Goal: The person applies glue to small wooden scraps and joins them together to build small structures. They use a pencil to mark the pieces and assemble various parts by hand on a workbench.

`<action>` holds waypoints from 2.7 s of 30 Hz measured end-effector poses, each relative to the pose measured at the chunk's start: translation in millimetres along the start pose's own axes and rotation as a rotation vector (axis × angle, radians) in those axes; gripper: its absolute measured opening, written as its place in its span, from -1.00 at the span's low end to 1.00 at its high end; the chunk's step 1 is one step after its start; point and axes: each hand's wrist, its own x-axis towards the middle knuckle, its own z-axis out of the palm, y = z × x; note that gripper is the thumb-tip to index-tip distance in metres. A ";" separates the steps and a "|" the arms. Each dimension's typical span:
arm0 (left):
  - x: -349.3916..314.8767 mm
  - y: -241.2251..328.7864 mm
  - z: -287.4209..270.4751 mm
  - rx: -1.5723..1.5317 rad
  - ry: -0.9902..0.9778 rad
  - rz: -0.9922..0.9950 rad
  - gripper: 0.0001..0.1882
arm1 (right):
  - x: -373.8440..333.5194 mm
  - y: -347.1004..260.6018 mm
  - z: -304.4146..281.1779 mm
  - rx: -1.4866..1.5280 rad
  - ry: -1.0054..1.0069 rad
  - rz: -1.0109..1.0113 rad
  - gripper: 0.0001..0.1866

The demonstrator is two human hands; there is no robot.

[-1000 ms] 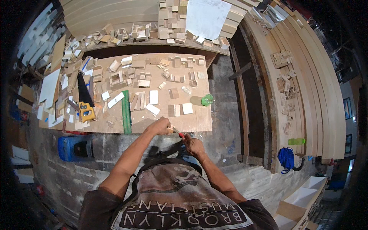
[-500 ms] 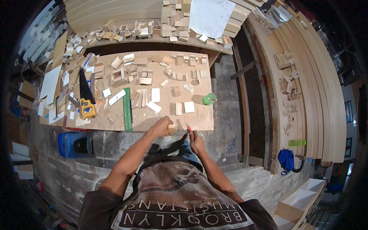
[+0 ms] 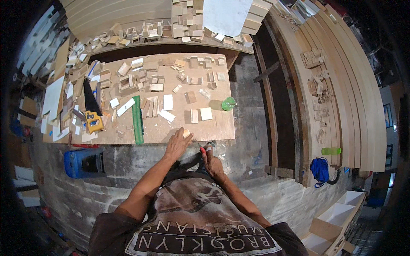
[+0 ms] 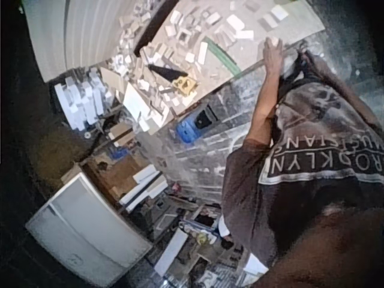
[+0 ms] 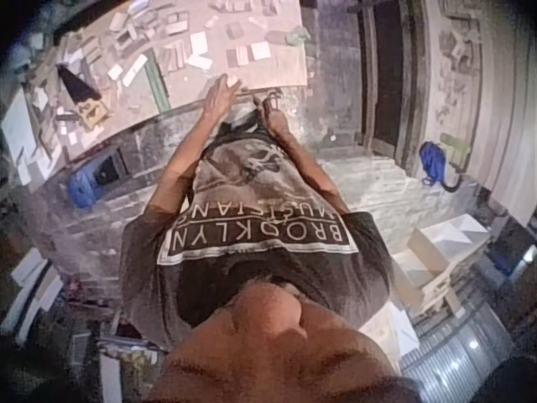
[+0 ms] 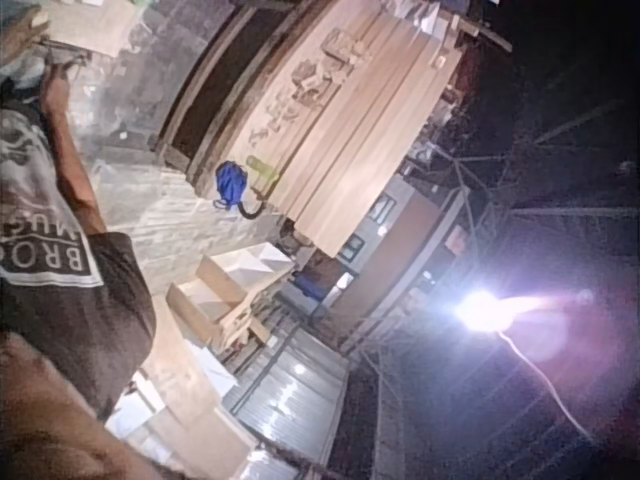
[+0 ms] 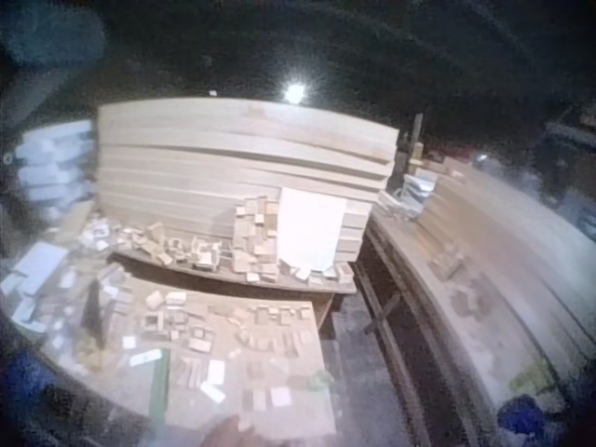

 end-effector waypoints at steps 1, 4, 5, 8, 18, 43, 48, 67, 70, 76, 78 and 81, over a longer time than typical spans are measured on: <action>-0.7 0.1 1.0 -0.015 0.009 -0.004 -0.43 | -0.5 -1.1 0.9 -0.010 0.003 -0.005 -0.65; 0.3 -0.8 6.8 -0.148 0.125 -0.104 -0.34 | 1.9 -3.6 4.9 -0.042 0.030 -0.062 -0.67; 1.0 -0.3 4.6 -0.167 0.098 -0.112 -0.31 | 3.1 -4.4 6.0 -0.052 0.041 -0.086 -0.68; 4.1 1.1 -1.8 -0.202 0.040 -0.140 -0.26 | 8.6 -6.1 7.1 -0.065 0.050 -0.140 -0.70; 7.6 3.2 -3.9 -0.246 0.052 -0.197 -0.30 | 12.7 -15.3 14.0 -0.214 0.037 -0.060 -0.69; -55.2 -17.0 -29.2 -0.488 0.421 -0.311 -0.75 | 77.3 -82.6 -9.0 -0.021 0.006 -0.282 -0.65; -109.7 -33.4 -23.3 -0.673 0.636 -0.617 -0.84 | 113.4 -104.0 38.0 -0.321 -0.217 -0.489 -0.57; -24.4 -20.0 -47.1 -0.700 0.579 -0.693 -0.85 | 106.7 -139.6 -29.9 0.031 -0.210 -0.850 -0.59; 34.2 -2.3 -55.5 -0.897 0.423 -0.698 -0.82 | 140.8 -107.4 -54.1 0.087 -0.241 -0.667 -0.68; 119.0 20.9 -81.5 -1.236 0.199 -0.675 -0.68 | 190.3 -71.7 -85.7 0.180 0.071 -0.473 -0.86; 135.5 19.7 -84.7 -1.220 0.189 -0.658 -0.63 | 211.1 -65.6 -90.3 0.223 0.111 -0.377 -0.82; 151.5 -17.2 -50.1 -0.896 0.251 -0.602 -0.64 | 256.2 -50.3 -75.2 0.167 0.221 -0.254 -0.78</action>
